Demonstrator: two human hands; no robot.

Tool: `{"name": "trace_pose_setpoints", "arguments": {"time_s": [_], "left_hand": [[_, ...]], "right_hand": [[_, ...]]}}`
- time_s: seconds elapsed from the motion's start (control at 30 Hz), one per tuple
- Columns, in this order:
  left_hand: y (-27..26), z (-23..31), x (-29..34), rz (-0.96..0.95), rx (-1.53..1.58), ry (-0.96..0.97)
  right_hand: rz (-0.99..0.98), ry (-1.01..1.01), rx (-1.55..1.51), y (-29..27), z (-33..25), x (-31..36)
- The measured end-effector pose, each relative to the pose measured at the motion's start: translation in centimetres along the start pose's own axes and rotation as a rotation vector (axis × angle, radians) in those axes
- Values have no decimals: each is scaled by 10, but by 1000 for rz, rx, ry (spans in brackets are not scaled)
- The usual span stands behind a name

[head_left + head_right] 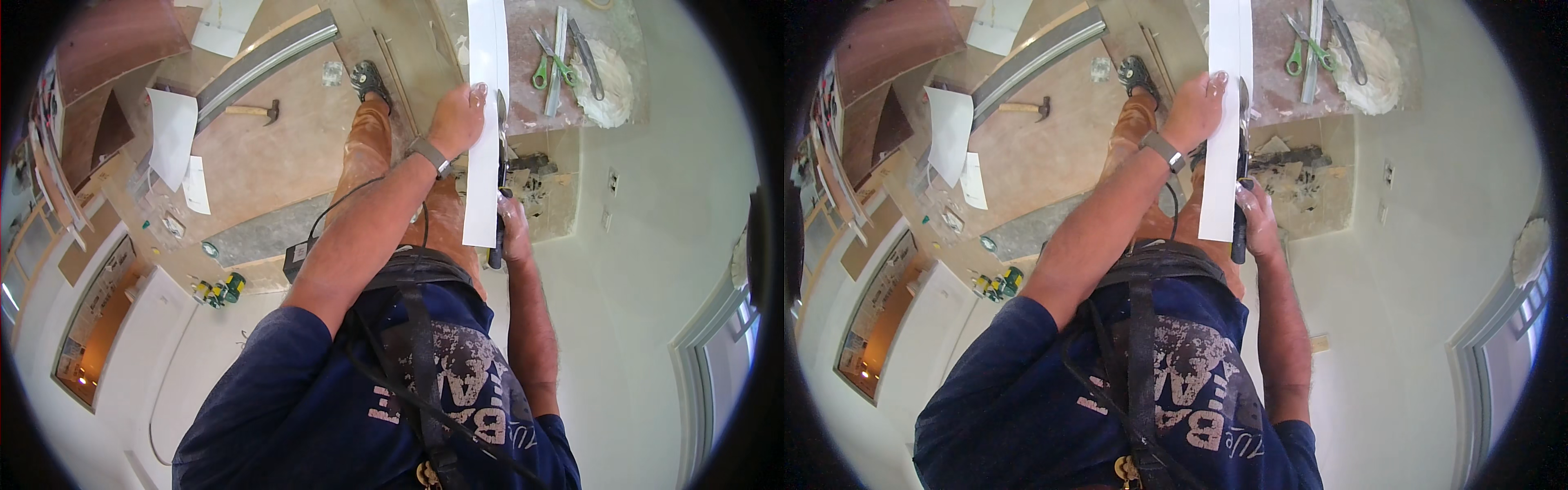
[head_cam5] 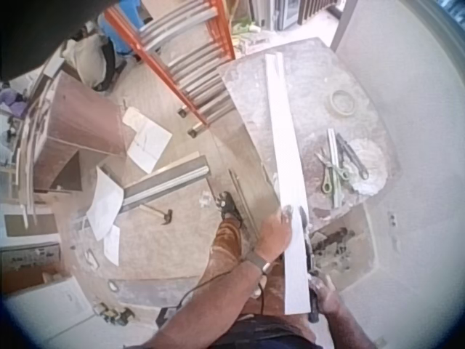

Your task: The person uses green-handled scissors to trim a long white strip of material on a workbench. They then switch to yellow-handled tin snips to cut the same strip. The person is wearing a blue t-shirt and brown pants in a room with construction materials.

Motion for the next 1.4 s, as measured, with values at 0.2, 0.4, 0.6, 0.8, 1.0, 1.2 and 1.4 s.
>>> {"name": "trace_pose_setpoints", "arguments": {"time_s": [0.2, 0.4, 0.6, 0.8, 1.0, 1.2, 1.4], "left_hand": [[4, -2, 0, 16, 11, 1], [5, -1, 1, 22, -2, 10], [7, -8, -2, 35, 14, -2], [3, -9, -3, -41, -67, -13], [-4, 6, -19, 41, 116, -123], [-7, 22, -37, 12, -62, -76], [-9, 35, -33, -3, -85, -5]], "right_hand": [[52, 23, -31, 3, -4, 4], [45, -11, 19, 2, -3, 5], [55, -4, 29, -5, 9, -1], [167, -22, 57, -14, 43, -1], [6, -120, 184, 1, -9, 8], [87, -99, 281, -4, 3, 20], [60, -64, 97, 4, 7, 19]]}}
Point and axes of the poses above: each hand's wrist, its own x-axis away from the middle knuckle, its own y-axis out of the palm, z = x × y, the point moved 1 cm from there along -x, towards the middle knuckle, and after that the axes turned 10 degrees about -z, right-handed, at the moved point
